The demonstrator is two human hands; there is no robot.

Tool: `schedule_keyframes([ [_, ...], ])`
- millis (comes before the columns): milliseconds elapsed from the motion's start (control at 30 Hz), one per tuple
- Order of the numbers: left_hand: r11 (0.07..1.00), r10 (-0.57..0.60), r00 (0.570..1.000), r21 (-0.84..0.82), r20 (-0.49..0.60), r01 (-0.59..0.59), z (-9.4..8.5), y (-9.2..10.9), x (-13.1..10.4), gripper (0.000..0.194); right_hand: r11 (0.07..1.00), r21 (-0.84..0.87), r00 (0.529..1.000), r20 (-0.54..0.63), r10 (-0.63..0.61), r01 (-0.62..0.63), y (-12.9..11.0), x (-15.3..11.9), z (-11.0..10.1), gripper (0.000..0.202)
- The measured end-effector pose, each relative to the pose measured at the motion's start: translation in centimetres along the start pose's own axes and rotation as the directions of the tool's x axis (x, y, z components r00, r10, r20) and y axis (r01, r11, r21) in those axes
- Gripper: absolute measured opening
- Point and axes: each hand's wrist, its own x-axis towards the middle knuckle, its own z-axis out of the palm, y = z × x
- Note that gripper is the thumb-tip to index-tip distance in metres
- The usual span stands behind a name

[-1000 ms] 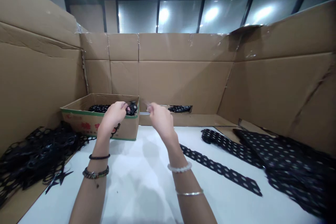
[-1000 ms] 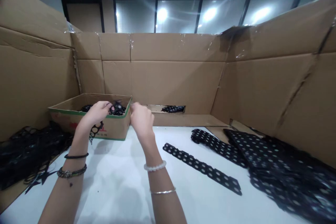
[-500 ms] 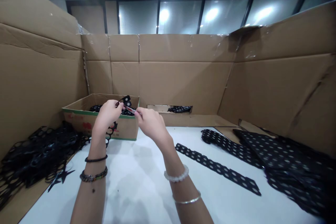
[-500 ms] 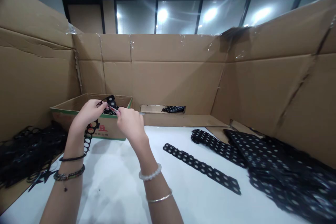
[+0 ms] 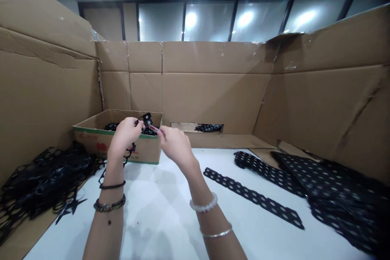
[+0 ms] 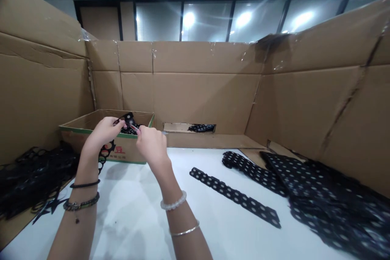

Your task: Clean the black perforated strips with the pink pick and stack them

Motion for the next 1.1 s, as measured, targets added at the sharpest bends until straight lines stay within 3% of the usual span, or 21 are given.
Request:
schedule_keyframes([
  [467, 1.0, 0.008, 0.999, 0.021, 0.035, -0.008, -0.1, -0.1, 0.2, 0.036, 0.999, -0.019, 0.999, 0.029, 0.029, -0.029, 0.0, -0.1, -0.2, 0.031],
  [600, 0.997, 0.067, 0.996, 0.025, 0.057, -0.069, -0.1, 0.1, 0.3, 0.033, 0.998, -0.033, 0.999, 0.023, 0.048, -0.048, -0.5, -0.2, -0.1, 0.029],
  [867, 0.907, 0.094, 0.992, 0.403, 0.082, -0.12, 0.6, 3.7, -1.4, 0.029, 0.987, -0.053, 0.988, 0.012, 0.155, -0.154, -2.4, -0.4, 1.6, 0.028],
  [967, 0.887, 0.148, 0.979, 0.419, 0.139, -0.193, 0.7, 4.3, -1.7, 0.027, 0.982, -0.052, 0.983, 0.016, 0.183, -0.182, -2.2, -0.3, 1.7, 0.029],
  [1100, 0.89, 0.156, 0.976, 0.406, 0.153, -0.206, 0.7, 4.3, -1.7, 0.027, 0.981, -0.048, 0.982, 0.008, 0.19, -0.189, -1.5, -0.1, 1.4, 0.026],
])
